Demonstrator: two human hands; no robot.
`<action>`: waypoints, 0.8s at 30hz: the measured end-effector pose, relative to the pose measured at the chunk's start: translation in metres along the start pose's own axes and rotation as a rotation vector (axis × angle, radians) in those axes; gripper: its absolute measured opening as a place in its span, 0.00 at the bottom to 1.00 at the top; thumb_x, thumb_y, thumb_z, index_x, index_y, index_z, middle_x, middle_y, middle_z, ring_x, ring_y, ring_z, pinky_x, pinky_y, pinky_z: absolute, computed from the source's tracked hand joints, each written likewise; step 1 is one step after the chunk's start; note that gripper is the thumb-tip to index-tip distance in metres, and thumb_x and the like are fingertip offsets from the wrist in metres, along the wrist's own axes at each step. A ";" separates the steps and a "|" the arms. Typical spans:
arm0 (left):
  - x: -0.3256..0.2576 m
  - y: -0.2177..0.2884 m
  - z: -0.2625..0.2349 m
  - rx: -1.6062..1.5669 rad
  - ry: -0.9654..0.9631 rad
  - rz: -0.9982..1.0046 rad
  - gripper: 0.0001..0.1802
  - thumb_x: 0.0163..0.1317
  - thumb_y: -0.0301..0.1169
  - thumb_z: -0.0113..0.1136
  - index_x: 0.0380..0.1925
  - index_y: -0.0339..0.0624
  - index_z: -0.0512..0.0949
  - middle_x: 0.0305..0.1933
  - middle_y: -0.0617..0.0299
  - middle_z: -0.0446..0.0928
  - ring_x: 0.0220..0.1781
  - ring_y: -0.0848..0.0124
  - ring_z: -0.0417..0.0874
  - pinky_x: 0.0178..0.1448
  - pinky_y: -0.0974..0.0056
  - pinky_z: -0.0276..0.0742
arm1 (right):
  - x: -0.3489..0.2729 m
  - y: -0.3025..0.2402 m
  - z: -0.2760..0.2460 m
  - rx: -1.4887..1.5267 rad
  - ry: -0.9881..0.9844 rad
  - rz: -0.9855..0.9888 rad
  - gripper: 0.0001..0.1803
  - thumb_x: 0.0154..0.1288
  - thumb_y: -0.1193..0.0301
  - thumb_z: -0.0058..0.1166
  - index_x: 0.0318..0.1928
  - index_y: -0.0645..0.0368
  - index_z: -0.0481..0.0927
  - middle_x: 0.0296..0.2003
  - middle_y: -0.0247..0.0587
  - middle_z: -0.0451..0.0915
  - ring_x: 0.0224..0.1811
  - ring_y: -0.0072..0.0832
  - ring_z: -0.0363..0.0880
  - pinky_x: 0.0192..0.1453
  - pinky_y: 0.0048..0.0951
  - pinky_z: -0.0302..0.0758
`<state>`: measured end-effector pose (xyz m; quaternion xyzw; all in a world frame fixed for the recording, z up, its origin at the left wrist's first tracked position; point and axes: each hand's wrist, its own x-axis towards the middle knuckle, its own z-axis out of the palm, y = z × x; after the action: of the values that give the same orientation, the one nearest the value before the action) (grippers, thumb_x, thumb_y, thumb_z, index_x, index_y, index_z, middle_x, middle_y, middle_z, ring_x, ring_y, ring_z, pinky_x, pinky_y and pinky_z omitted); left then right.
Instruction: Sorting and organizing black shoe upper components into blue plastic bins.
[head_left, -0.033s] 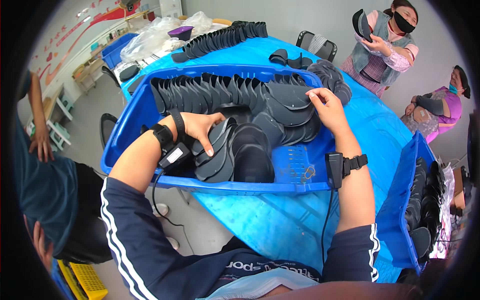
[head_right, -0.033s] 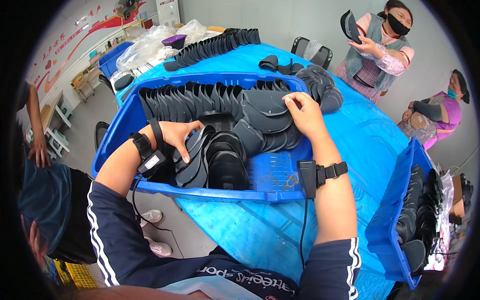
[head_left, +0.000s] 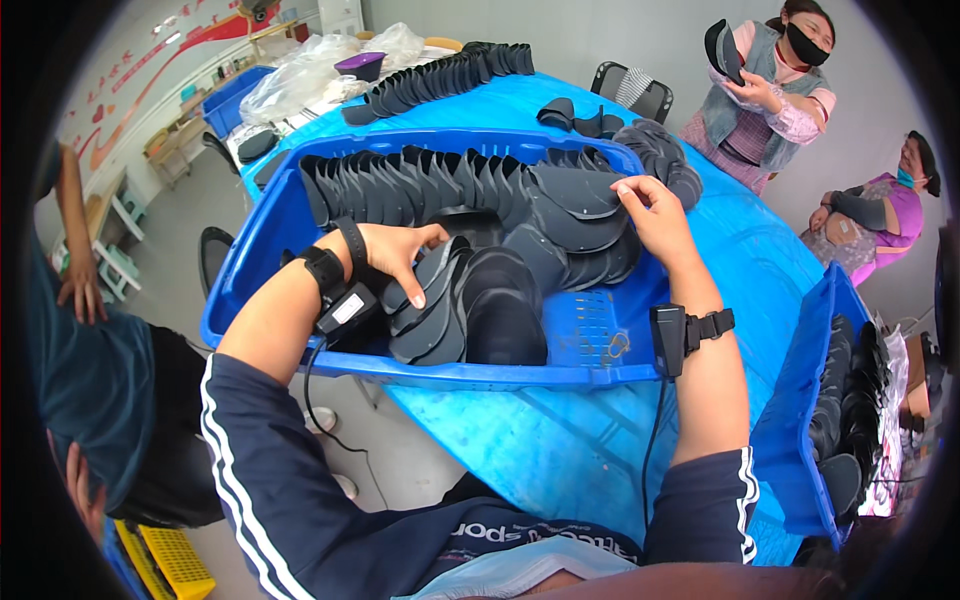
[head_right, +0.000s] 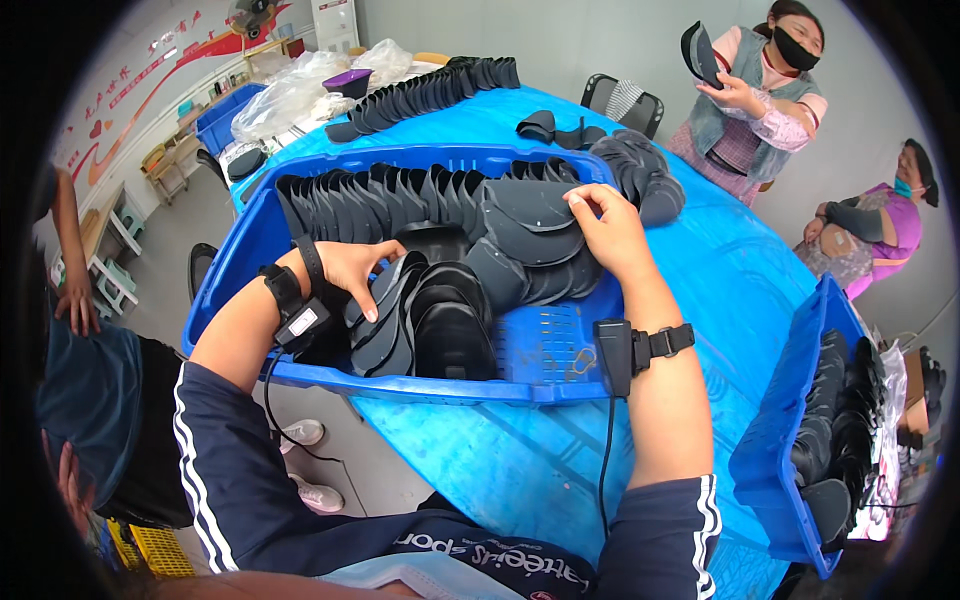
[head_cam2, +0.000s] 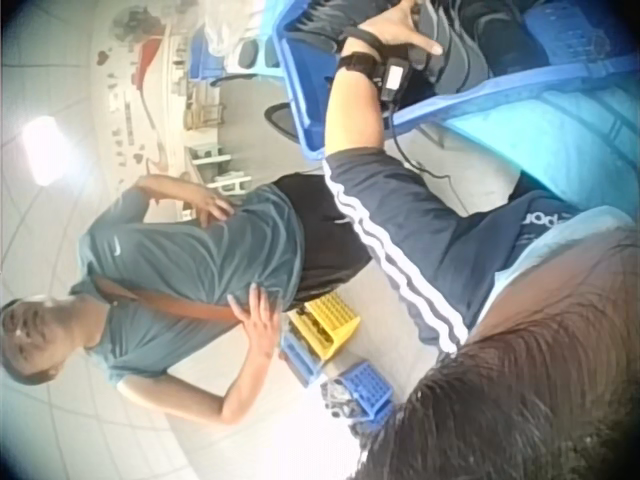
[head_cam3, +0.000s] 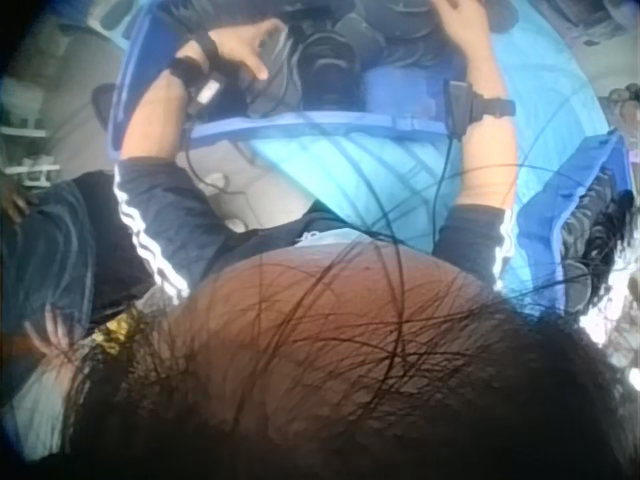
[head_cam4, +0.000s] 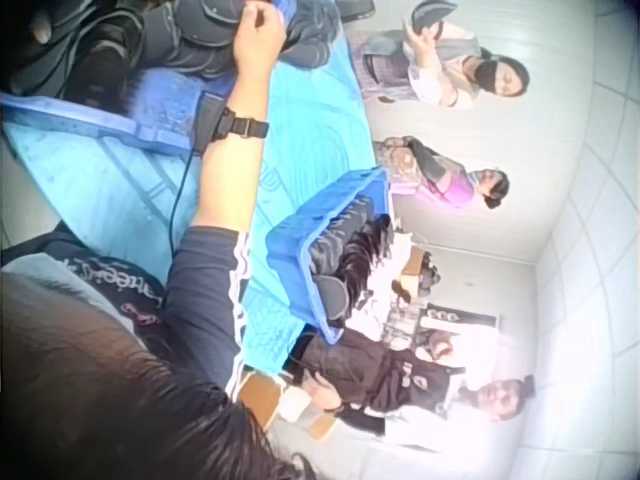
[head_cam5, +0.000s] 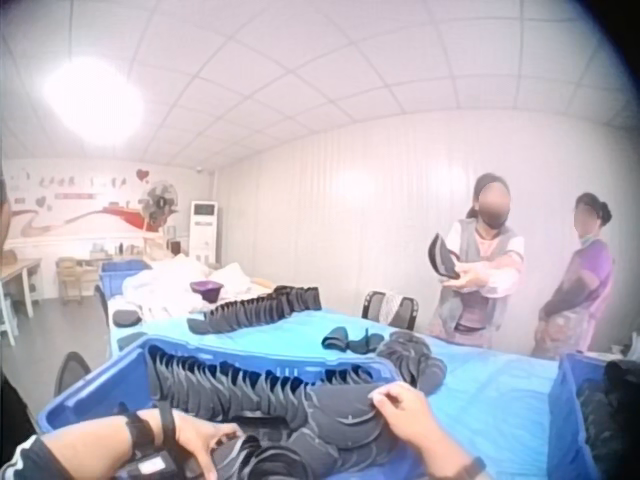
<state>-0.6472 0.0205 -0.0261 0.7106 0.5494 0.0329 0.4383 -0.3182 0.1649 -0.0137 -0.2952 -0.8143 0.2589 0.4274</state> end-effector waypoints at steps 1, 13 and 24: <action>0.002 -0.014 0.000 -0.102 -0.037 0.005 0.61 0.30 0.33 0.78 0.63 0.36 0.48 0.57 0.49 0.65 0.59 0.65 0.65 0.64 0.63 0.58 | 0.000 -0.001 0.002 0.005 -0.001 0.011 0.10 0.61 0.68 0.50 0.37 0.62 0.79 0.35 0.39 0.78 0.36 0.25 0.75 0.41 0.24 0.70; -0.020 0.018 -0.002 0.454 0.440 0.168 0.55 0.25 0.42 0.77 0.56 0.39 0.59 0.51 0.48 0.67 0.53 0.53 0.69 0.57 0.58 0.66 | -0.003 -0.007 0.003 0.006 -0.004 -0.005 0.10 0.61 0.69 0.51 0.37 0.62 0.79 0.33 0.38 0.78 0.34 0.24 0.75 0.39 0.23 0.70; -0.034 0.060 0.006 1.142 1.043 -0.041 0.50 0.25 0.39 0.72 0.57 0.44 0.64 0.49 0.57 0.69 0.52 0.60 0.69 0.55 0.57 0.61 | -0.013 -0.055 0.031 0.080 -0.183 -0.221 0.09 0.61 0.70 0.50 0.36 0.64 0.77 0.35 0.39 0.78 0.38 0.27 0.76 0.41 0.25 0.72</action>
<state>-0.6128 -0.0113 0.0246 0.7088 0.6296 0.0666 -0.3110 -0.3527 0.1124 0.0007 -0.1617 -0.8664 0.2686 0.3886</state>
